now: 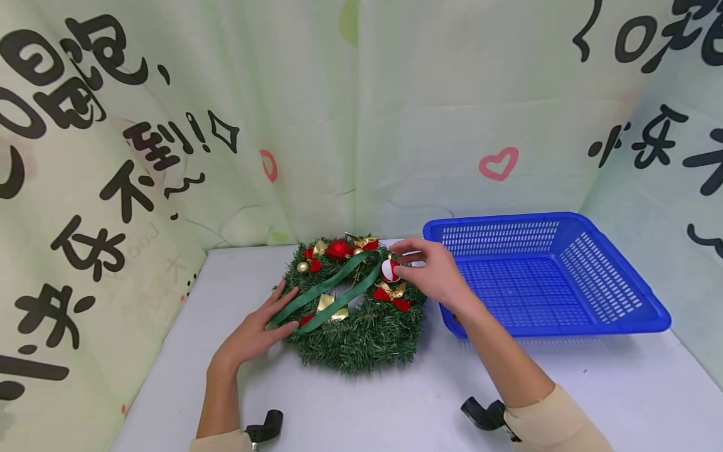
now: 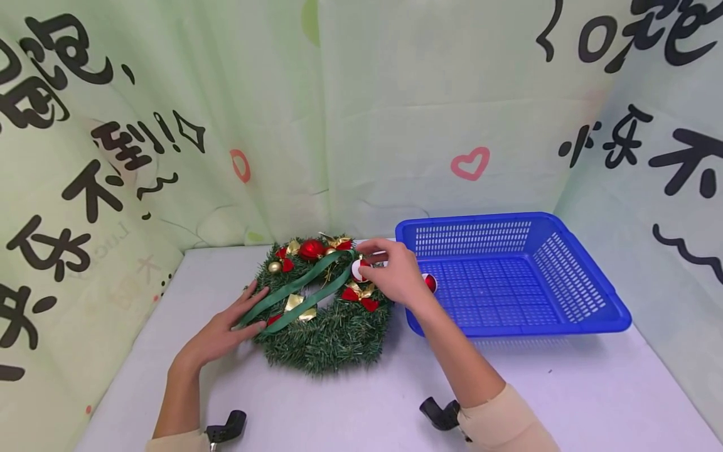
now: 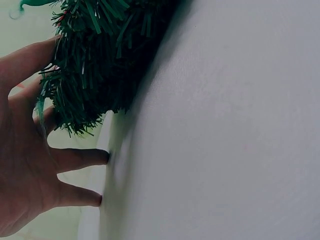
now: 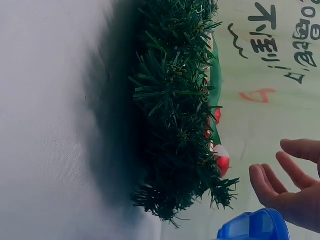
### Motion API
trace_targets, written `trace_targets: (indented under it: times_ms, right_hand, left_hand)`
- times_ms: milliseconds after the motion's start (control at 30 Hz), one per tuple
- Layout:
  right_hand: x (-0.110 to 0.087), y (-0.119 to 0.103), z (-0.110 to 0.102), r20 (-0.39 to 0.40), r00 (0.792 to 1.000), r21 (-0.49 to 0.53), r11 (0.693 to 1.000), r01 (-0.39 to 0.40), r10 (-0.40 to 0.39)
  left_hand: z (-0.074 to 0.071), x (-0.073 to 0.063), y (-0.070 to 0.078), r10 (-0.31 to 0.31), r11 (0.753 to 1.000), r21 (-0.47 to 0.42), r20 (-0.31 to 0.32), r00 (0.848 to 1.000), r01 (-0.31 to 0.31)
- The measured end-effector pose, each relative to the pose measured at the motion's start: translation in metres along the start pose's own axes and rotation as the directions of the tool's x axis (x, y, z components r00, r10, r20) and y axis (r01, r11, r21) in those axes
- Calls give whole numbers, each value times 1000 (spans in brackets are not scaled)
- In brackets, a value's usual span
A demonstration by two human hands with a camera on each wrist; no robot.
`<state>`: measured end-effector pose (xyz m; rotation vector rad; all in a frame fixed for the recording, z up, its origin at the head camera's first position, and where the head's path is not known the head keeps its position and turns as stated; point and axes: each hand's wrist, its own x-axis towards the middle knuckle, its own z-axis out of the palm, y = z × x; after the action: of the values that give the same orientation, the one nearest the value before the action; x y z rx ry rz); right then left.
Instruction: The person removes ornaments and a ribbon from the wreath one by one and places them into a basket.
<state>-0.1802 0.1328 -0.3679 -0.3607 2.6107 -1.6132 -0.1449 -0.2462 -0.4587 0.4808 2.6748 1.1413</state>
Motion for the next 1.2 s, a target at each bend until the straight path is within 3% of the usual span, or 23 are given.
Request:
trace_targets:
  times_ms: [667, 1200]
  right_hand:
    - [21, 14, 13, 35, 993, -160, 981, -108, 115]
    - [27, 15, 22, 52, 991, -246, 963, -110, 126]
  left_hand:
    - [0, 0, -1, -11, 1000, 10, 1, 1000, 11]
    - [0, 0, -1, -10, 1000, 11, -2, 1000, 10]
